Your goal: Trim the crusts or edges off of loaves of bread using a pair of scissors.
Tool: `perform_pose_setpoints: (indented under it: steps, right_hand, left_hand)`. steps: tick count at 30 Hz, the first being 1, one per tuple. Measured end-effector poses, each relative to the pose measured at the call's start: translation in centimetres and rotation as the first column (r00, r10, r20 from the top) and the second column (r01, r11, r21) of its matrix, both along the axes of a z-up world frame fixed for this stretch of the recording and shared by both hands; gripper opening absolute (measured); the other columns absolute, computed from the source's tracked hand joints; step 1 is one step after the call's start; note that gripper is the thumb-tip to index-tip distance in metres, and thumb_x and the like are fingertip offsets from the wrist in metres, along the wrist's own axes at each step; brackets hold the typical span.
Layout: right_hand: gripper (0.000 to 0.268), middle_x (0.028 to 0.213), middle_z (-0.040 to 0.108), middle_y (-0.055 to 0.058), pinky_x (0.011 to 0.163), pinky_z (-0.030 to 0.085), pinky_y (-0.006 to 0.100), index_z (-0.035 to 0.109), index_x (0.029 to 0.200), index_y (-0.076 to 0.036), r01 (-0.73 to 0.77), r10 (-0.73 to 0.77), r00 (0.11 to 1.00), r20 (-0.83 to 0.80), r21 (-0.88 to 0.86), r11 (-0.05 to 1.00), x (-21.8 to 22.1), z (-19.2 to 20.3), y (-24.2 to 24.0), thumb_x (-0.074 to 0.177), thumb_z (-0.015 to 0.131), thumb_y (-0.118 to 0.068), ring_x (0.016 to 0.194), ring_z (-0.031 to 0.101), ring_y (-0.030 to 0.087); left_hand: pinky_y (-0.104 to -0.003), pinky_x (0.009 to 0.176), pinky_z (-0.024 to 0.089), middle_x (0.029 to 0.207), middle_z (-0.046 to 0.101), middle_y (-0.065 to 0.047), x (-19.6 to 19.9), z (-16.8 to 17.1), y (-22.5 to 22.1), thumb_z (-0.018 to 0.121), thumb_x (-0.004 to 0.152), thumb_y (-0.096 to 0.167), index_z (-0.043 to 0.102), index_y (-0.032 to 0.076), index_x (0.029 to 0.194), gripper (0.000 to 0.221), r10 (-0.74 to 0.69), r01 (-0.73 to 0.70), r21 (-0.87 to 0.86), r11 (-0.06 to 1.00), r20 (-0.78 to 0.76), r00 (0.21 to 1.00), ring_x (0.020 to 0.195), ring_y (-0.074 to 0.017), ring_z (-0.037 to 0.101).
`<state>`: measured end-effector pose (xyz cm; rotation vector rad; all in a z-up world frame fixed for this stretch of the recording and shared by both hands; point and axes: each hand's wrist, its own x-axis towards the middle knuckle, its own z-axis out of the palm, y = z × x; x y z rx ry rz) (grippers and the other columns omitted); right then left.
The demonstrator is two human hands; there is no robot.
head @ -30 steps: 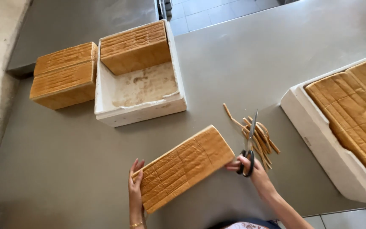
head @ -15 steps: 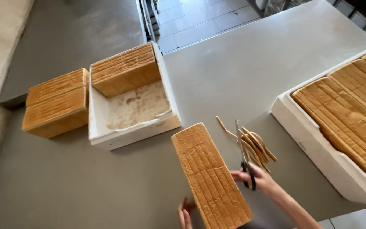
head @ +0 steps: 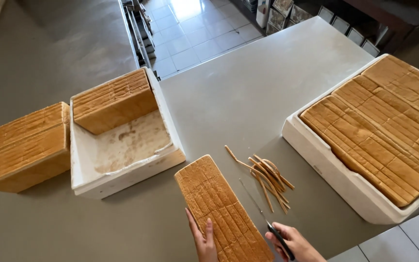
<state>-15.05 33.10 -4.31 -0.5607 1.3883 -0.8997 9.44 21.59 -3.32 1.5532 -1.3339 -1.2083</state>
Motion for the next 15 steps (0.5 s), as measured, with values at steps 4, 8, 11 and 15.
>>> perform_pose_setpoints:
  steps: [4, 8, 11, 15]
  right_hand:
    - [0.022, 0.058, 0.061, 0.005, 0.048, 0.038, 0.030, 0.065, 0.081, -0.003, -0.100, 0.097, 0.994, -0.041, -0.086, 0.991, 0.4, -3.3, 0.1, 0.095, 0.074, -0.018, 0.048, 0.055, 0.016]
    - [0.032, 0.073, 0.068, 0.001, 0.062, 0.045, 0.027, 0.067, 0.086, -0.008, -0.219, 0.210, 0.976, -0.065, -0.226, 0.949, -0.4, -8.0, -0.1, 0.088, 0.081, -0.038, 0.066, 0.061, 0.012]
    - [0.035, 0.069, 0.052, -0.004, 0.068, 0.039, 0.025, 0.057, 0.078, -0.013, -0.313, 0.293, 0.949, -0.118, -0.234, 0.921, -1.5, -12.8, 0.6, 0.097, 0.085, -0.023, 0.068, 0.051, 0.010]
    - [0.030, 0.072, 0.049, -0.004, 0.074, 0.043, 0.025, 0.055, 0.082, -0.013, -0.311, 0.313, 0.949, -0.032, -0.245, 0.918, -2.1, -13.1, 0.8, 0.103, 0.075, -0.018, 0.072, 0.051, 0.008]
  left_hand:
    - [-0.033, 0.111, 0.028, 0.171, 0.010, -0.012, 0.6, -2.8, 0.1, 0.047, 0.096, 0.026, 0.006, 0.013, 0.161, 0.077, -0.022, 0.026, -0.165, 0.986, 0.030, 0.999, 0.157, -0.0291, 0.010]
    - [-0.044, 0.122, 0.018, 0.168, 0.017, -0.016, 0.7, -6.1, -0.5, 0.049, 0.096, 0.013, 0.011, 0.007, 0.159, 0.074, -0.040, 0.046, -0.311, 0.949, 0.026, 0.999, 0.156, -0.0309, 0.015]
    - [-0.046, 0.122, 0.016, 0.168, 0.014, -0.018, 1.0, -8.3, -1.0, 0.049, 0.096, 0.020, 0.009, 0.007, 0.160, 0.077, -0.060, 0.061, -0.331, 0.942, 0.014, 0.998, 0.156, -0.0324, 0.012]
    - [-0.048, 0.123, 0.014, 0.169, 0.011, -0.014, 0.6, -8.0, -1.0, 0.055, 0.092, 0.028, 0.005, 0.012, 0.160, 0.086, -0.012, 0.023, -0.194, 0.981, 0.058, 0.998, 0.156, -0.0291, 0.010]
